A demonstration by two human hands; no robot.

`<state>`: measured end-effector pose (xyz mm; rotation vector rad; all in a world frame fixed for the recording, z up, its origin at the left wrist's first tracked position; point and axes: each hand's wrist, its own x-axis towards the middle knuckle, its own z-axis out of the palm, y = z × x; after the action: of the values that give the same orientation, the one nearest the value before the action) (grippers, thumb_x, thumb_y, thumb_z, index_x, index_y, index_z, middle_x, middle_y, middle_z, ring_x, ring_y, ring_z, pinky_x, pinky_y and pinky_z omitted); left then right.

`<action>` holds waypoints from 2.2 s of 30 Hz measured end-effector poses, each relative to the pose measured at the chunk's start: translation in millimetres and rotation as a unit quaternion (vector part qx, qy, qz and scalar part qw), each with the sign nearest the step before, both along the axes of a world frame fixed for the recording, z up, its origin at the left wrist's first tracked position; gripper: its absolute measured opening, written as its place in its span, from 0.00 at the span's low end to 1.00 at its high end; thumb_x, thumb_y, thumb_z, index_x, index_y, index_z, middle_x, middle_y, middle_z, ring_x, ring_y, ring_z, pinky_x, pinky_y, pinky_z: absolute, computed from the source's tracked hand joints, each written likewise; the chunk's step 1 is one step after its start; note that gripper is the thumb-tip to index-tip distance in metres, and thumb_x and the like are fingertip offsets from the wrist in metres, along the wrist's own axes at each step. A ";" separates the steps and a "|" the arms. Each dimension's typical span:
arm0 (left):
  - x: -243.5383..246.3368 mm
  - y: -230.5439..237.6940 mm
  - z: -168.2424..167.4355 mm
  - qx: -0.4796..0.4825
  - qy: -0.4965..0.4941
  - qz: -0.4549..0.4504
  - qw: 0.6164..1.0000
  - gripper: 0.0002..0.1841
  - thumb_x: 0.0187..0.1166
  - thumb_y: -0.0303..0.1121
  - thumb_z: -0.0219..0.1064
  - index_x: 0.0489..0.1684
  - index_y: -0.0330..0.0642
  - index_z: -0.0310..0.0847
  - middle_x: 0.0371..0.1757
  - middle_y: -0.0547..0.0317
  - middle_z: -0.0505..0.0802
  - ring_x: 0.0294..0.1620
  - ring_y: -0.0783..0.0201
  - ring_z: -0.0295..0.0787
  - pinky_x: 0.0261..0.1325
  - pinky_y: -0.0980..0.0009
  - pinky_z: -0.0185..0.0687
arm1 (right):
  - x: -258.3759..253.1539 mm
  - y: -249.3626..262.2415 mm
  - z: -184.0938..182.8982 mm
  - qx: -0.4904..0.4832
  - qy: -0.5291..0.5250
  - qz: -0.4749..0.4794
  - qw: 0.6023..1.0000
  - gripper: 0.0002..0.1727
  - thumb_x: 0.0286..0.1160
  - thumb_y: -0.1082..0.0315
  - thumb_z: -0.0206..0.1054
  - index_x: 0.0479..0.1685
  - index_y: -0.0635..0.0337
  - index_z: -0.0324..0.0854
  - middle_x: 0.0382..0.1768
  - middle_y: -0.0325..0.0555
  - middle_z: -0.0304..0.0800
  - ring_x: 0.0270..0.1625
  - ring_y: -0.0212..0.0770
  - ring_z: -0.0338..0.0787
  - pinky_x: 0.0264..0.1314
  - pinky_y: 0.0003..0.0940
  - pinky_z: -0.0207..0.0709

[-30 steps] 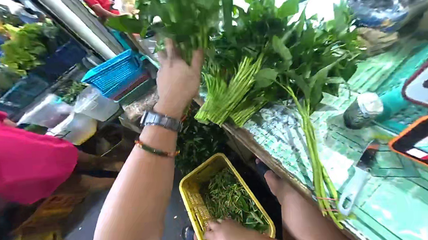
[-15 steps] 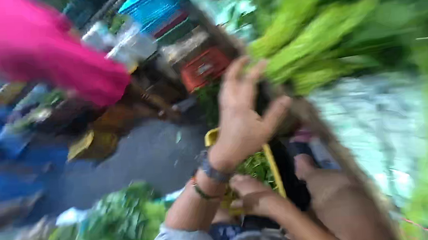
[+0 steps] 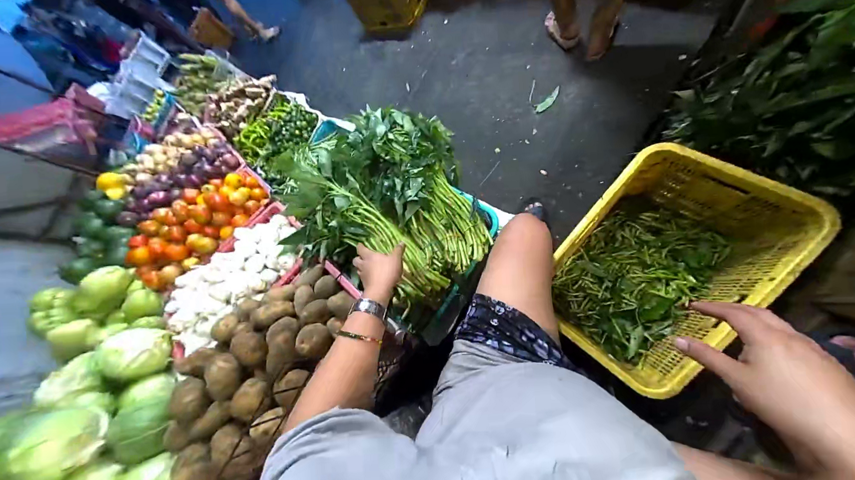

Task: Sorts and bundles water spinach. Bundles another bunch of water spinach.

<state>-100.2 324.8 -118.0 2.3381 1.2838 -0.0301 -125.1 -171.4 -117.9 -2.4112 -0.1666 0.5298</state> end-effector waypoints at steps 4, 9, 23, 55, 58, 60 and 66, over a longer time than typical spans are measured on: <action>7.1 10.5 -44.3 0.010 0.047 0.041 0.998 0.66 0.59 0.73 0.75 0.91 0.32 0.47 0.83 0.19 0.64 0.78 0.22 0.68 0.72 0.28 0.70 | 12.0 15.2 0.1 -0.009 0.043 -0.004 0.999 0.31 0.77 0.50 0.74 0.77 0.55 0.79 0.75 0.61 0.79 0.73 0.65 0.82 0.72 0.71 0.72; 20.3 -2.7 -38.4 0.099 0.132 -0.032 0.986 0.57 0.65 0.66 0.74 0.82 0.23 0.58 0.83 0.19 0.63 0.78 0.23 0.68 0.69 0.28 0.72 | 8.1 5.6 -15.7 -0.028 0.084 -0.022 0.996 0.32 0.77 0.51 0.74 0.77 0.57 0.78 0.74 0.62 0.79 0.71 0.64 0.83 0.72 0.69 0.72; 40.3 11.4 3.2 -0.083 0.117 -0.009 0.990 0.35 0.71 0.54 0.74 0.62 0.27 0.80 0.56 0.31 0.89 0.52 0.40 0.91 0.54 0.41 0.87 | -0.2 -9.3 -9.9 -0.008 0.075 -0.045 0.996 0.32 0.75 0.51 0.76 0.76 0.56 0.79 0.76 0.58 0.79 0.76 0.63 0.80 0.76 0.68 0.71; -5.7 -339.3 7.3 -0.320 -0.132 -0.600 0.721 0.48 0.71 0.37 0.78 0.89 0.28 0.50 0.64 0.43 0.87 0.55 0.70 0.91 0.58 0.71 0.91 | 5.2 5.3 3.0 0.472 0.003 -0.443 0.762 0.53 0.64 0.51 0.83 0.87 0.60 0.54 0.67 0.54 0.84 0.66 0.38 0.89 0.72 0.39 0.84; 10.4 -339.8 8.0 -0.422 -0.001 -0.558 0.714 0.47 0.68 0.40 0.81 0.85 0.31 0.55 0.57 0.46 0.91 0.50 0.61 0.95 0.55 0.63 0.94 | 12.0 4.3 -7.9 0.474 -0.035 -0.479 0.738 0.45 0.67 0.58 0.82 0.82 0.62 0.60 0.63 0.52 0.87 0.63 0.36 0.90 0.70 0.37 0.85; 28.6 -338.6 11.5 -0.466 0.063 -0.552 0.688 0.35 0.67 0.39 0.81 0.70 0.28 0.71 0.46 0.48 0.95 0.45 0.57 0.96 0.53 0.60 0.95 | 18.4 7.6 -8.8 0.504 -0.051 -0.472 0.721 0.42 0.69 0.61 0.79 0.82 0.62 0.60 0.62 0.52 0.86 0.62 0.35 0.90 0.68 0.35 0.86; 40.5 -334.6 12.2 -0.536 0.049 -0.511 0.670 0.32 0.66 0.23 0.76 0.70 0.27 0.65 0.42 0.43 0.94 0.38 0.51 0.96 0.44 0.57 0.97 | 31.0 8.1 -0.8 0.450 -0.011 -0.418 0.790 0.44 0.75 0.52 0.74 0.87 0.57 0.55 0.69 0.51 0.83 0.67 0.35 0.88 0.72 0.34 0.83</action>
<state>-59.7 -9.7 -105.8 1.5940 -0.2724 -0.9801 -94.1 -163.3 -118.7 -1.3266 0.5222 -0.0348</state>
